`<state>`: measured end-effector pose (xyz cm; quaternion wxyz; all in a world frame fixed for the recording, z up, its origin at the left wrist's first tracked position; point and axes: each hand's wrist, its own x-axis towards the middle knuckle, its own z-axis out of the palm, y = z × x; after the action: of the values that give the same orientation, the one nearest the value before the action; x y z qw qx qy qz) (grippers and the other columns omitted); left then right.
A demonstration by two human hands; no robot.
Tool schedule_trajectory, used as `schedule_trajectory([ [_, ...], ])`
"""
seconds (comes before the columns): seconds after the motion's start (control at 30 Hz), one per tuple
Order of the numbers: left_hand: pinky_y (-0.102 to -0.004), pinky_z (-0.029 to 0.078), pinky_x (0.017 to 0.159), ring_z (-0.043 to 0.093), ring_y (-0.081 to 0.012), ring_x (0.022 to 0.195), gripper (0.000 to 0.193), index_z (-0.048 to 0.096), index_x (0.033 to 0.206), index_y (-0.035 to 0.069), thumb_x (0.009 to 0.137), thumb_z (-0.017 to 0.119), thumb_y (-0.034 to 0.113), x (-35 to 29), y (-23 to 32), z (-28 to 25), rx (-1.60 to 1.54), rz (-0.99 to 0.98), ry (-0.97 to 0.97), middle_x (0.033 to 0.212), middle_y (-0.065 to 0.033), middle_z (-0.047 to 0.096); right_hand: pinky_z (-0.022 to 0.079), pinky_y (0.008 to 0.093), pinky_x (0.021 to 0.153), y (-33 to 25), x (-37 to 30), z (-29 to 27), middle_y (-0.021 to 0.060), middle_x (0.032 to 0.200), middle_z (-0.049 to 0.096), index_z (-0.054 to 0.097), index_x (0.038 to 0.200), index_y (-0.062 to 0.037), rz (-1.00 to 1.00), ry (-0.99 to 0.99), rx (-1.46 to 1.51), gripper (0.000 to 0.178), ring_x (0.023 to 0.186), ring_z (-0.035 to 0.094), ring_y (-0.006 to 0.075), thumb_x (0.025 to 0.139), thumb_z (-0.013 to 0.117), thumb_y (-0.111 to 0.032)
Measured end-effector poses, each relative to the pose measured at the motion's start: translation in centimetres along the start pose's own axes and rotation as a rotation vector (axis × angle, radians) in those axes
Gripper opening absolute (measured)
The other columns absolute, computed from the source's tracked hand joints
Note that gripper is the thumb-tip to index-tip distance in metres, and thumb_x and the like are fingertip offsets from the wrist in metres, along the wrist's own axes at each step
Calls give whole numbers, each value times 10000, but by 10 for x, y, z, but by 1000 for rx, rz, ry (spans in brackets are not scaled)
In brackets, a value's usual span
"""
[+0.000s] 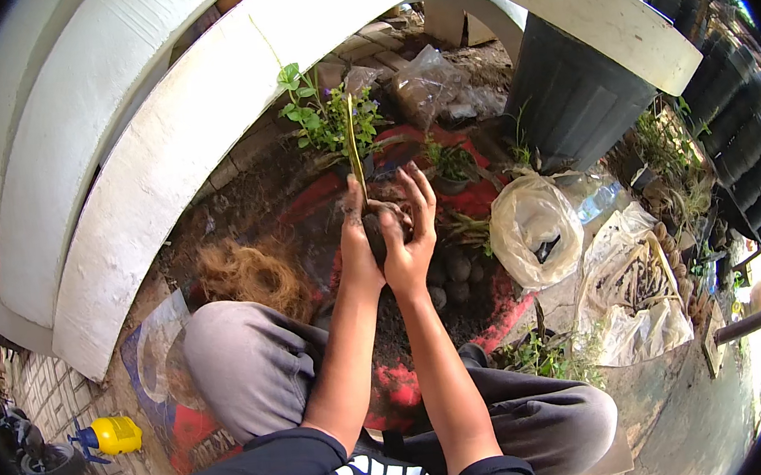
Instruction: The person sits on the floor and repeatedly forms small soil balls around plant seedlings, then places them into a pile. The person handles the seedlings and soil by hand, shaping each unit individually.
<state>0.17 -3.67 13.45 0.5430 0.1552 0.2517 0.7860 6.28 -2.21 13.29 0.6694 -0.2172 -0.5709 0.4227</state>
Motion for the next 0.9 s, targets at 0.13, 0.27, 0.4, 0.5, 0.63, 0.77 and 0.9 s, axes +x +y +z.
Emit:
schedule_trajectory([
  [0.13, -320, 540, 808, 663, -177, 863, 470, 642, 1057, 64, 1046, 434, 485, -3, 7, 1, -61, 20, 38, 964, -72, 680, 370, 498, 1105, -6, 7, -8, 176, 1356, 575, 685, 1212, -28, -272, -135, -183, 399, 1313, 515, 348, 907, 628, -279],
  [0.27, -337, 480, 1021, 592, -199, 1155, 680, 577, 1273, 43, 1006, 376, 635, -14, 13, 16, -186, -70, -133, 1224, -97, 620, 319, 579, 1137, -12, 18, -16, 185, 1189, 675, 747, 1050, -38, -439, -273, -401, 320, 1304, 526, 433, 774, 708, -194],
  [0.4, -365, 350, 1149, 450, -224, 1351, 930, 455, 1415, -14, 935, 314, 769, -17, 5, 34, 79, -101, -65, 1443, -124, 486, 459, 464, 1042, -6, 16, -23, 184, 1099, 698, 721, 924, 12, -281, 12, -319, 139, 1155, 642, 361, 802, 744, -50],
  [0.5, -360, 142, 1228, 224, -232, 1495, 1003, 236, 1544, -43, 947, 269, 763, -17, -7, 34, 218, -30, -137, 1624, -151, 229, 499, 392, 972, 9, 12, -24, 162, 1111, 697, 697, 1007, 50, 262, 328, 26, 189, 1014, 671, 259, 935, 665, -122],
  [0.63, -361, 177, 1210, 290, -249, 1462, 943, 301, 1526, -30, 978, 175, 727, -9, -16, 26, 557, 77, -3, 1572, -189, 321, 509, 413, 982, 20, 16, -28, 166, 1231, 650, 615, 1223, 22, 705, 326, 1003, 365, 1120, 625, 274, 1020, 542, -273],
  [0.77, -339, 409, 1061, 587, -238, 1162, 854, 560, 1338, -32, 1020, 183, 666, 0, -12, 19, 327, 274, 82, 1263, -127, 621, 430, 430, 1069, 10, 10, -18, 182, 1319, 605, 650, 1203, 22, 651, -6, 463, 398, 1256, 558, 299, 1026, 541, -318],
  [0.9, -367, 439, 1063, 610, -232, 1138, 855, 579, 1282, -4, 977, 264, 730, -3, -6, 13, -121, -14, -11, 1237, -110, 628, 296, 543, 1159, -4, 15, -14, 201, 1241, 662, 721, 1111, -5, -336, -173, -241, 344, 1338, 500, 424, 852, 704, -231],
])
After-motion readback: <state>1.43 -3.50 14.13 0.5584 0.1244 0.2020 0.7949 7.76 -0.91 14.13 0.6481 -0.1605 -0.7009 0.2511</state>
